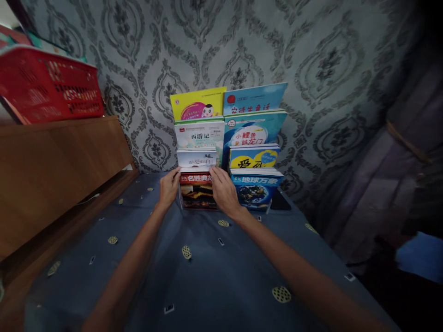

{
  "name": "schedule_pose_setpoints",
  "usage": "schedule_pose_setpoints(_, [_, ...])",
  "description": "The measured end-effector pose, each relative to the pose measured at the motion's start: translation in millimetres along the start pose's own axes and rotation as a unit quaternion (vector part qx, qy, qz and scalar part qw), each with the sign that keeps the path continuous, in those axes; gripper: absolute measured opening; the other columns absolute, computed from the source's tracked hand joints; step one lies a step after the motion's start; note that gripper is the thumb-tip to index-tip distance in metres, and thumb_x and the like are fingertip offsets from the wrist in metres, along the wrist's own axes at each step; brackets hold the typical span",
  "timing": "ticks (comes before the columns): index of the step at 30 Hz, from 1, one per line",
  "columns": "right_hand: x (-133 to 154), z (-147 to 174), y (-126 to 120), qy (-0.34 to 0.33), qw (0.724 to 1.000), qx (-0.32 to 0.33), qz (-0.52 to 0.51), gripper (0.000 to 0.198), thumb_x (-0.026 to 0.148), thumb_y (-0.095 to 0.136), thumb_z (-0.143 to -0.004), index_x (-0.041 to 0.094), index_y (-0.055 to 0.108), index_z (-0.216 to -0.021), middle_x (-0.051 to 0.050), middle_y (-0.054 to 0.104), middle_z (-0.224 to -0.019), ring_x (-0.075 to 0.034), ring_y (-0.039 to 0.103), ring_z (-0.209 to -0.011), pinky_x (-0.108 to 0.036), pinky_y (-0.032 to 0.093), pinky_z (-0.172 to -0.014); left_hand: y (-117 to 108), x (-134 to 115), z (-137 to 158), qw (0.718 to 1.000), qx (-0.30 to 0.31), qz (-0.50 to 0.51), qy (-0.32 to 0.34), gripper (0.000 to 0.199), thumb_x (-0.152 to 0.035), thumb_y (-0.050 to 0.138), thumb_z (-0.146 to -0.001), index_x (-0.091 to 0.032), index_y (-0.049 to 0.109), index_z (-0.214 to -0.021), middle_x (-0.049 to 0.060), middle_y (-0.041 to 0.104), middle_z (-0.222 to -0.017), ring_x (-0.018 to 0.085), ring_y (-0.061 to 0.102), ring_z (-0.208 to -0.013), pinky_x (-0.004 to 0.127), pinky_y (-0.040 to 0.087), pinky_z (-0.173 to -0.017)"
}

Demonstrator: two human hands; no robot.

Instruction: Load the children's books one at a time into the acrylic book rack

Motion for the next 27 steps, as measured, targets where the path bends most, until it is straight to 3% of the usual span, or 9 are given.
schedule_pose_setpoints(6, [0.0, -0.8, 1.3, -0.005, 1.0, -0.002, -0.002, 0.054, 0.005, 0.036, -0.093, 0.007, 0.053, -0.145, -0.02, 0.059, -0.142, -0.031, 0.051, -0.135, -0.053, 0.046, -0.115, 1.0, 0.7, 2.9, 0.999, -0.034, 0.015, -0.031, 0.027, -0.022, 0.056, -0.095, -0.018, 0.074, -0.115, 0.008, 0.078, -0.114, 0.022, 0.073, -0.102, 0.03, 0.054, -0.091])
schedule_pose_setpoints(14, [-0.7, 0.7, 3.3, -0.023, 0.999, -0.029, 0.022, 0.055, 0.007, 0.035, -0.094, 0.011, 0.05, -0.148, -0.019, 0.061, -0.14, -0.031, 0.052, -0.133, -0.053, 0.05, -0.111, 5.6, 8.9, 2.9, 0.999, -0.023, 0.034, -0.026, 0.028, -0.029, 0.053, -0.096, -0.016, 0.076, -0.103, 0.009, 0.079, -0.105, 0.024, 0.073, -0.095, 0.033, 0.055, -0.086])
schedule_pose_setpoints(18, [-0.9, 1.0, 1.7, -0.038, 0.998, -0.032, 0.025, 0.058, 0.007, 0.036, -0.094, 0.012, 0.047, -0.151, -0.019, 0.061, -0.141, -0.032, 0.052, -0.133, -0.053, 0.05, -0.11, 9.1, 10.1, 5.1, 0.999, -0.017, 0.031, -0.008, 0.028, -0.031, 0.051, -0.097, -0.018, 0.071, -0.112, 0.01, 0.077, -0.11, 0.024, 0.073, -0.099, 0.036, 0.056, -0.089])
schedule_pose_setpoints(22, [-0.2, -0.1, -2.0, -0.041, 0.998, -0.032, 0.022, 0.061, 0.007, 0.038, -0.092, 0.015, 0.045, -0.152, -0.017, 0.063, -0.138, -0.031, 0.055, -0.131, -0.054, 0.052, -0.108, 5.1, -10.3, 3.7, 0.996, -0.075, -0.018, 0.043, 0.041, -0.029, 0.05, -0.097, -0.018, 0.054, -0.136, 0.014, 0.065, -0.131, 0.026, 0.062, -0.125, 0.043, 0.05, -0.107])
schedule_pose_setpoints(27, [2.7, -3.7, -8.8, -0.042, 0.999, -0.026, 0.017, 0.056, 0.008, 0.04, -0.093, 0.017, 0.052, -0.147, -0.016, 0.065, -0.135, -0.031, 0.059, -0.127, -0.053, 0.055, -0.105, 2.1, -58.6, -20.8, 0.984, -0.082, -0.062, 0.142, 0.042, -0.024, 0.045, -0.099, -0.02, 0.048, -0.141, 0.015, 0.052, -0.146, 0.027, 0.046, -0.142, 0.046, 0.039, -0.119])
Point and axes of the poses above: each hand's wrist, its own z-axis away from the middle knuckle, its own y-axis out of the palm, x = y × z, the point moved 6 cm from there along -z, towards the middle knuckle
